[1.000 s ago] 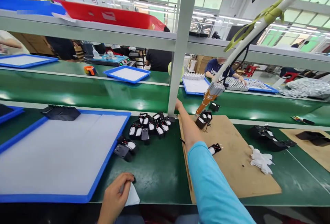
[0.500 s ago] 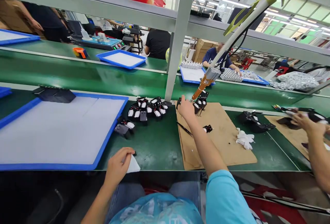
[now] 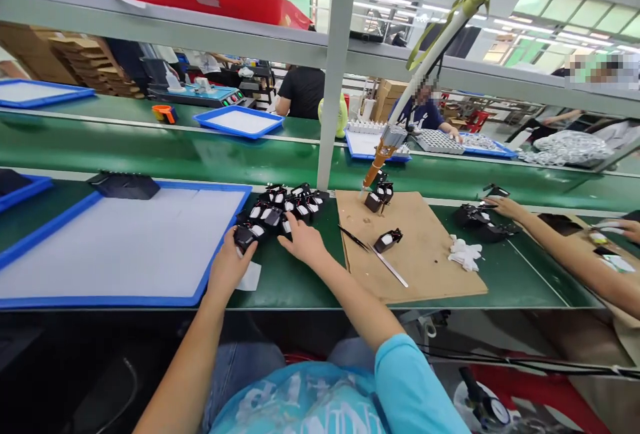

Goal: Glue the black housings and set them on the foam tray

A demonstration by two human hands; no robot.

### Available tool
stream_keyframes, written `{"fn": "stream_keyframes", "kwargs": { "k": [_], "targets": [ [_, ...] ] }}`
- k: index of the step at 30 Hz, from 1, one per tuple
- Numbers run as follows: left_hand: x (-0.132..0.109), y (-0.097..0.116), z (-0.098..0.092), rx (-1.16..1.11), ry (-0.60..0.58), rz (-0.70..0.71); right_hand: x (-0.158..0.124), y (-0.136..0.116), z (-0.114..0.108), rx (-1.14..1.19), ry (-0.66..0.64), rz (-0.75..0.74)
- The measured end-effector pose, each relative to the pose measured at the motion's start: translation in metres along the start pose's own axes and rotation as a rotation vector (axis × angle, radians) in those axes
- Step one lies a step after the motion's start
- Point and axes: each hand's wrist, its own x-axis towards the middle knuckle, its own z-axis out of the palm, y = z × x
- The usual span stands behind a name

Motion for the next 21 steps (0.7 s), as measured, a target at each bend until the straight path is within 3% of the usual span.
{"fn": "stream_keyframes", "kwargs": {
  "k": [3,7,10,14,18,21],
  "targets": [
    [0.003,-0.003,0.003,-0.044,0.007,0.038,-0.003,0.018,-0.018,0.014,0.007,-0.015],
    [-0.002,-0.007,0.007,-0.051,0.033,-0.023,0.014,0.055,-0.048,-0.057,0.068,0.092],
    [-0.004,-0.011,0.008,-0.088,0.044,-0.048,0.051,0.082,-0.068,-0.16,0.07,0.211],
    [-0.004,-0.014,0.007,-0.116,0.024,-0.053,0.117,0.117,-0.084,-0.273,-0.045,0.372],
    [-0.004,-0.014,0.008,-0.111,0.016,-0.074,0.17,0.142,-0.088,-0.35,-0.114,0.504],
    [-0.005,-0.017,0.012,-0.135,0.042,-0.032,0.192,0.151,-0.086,-0.39,-0.103,0.588]
  ]
}}
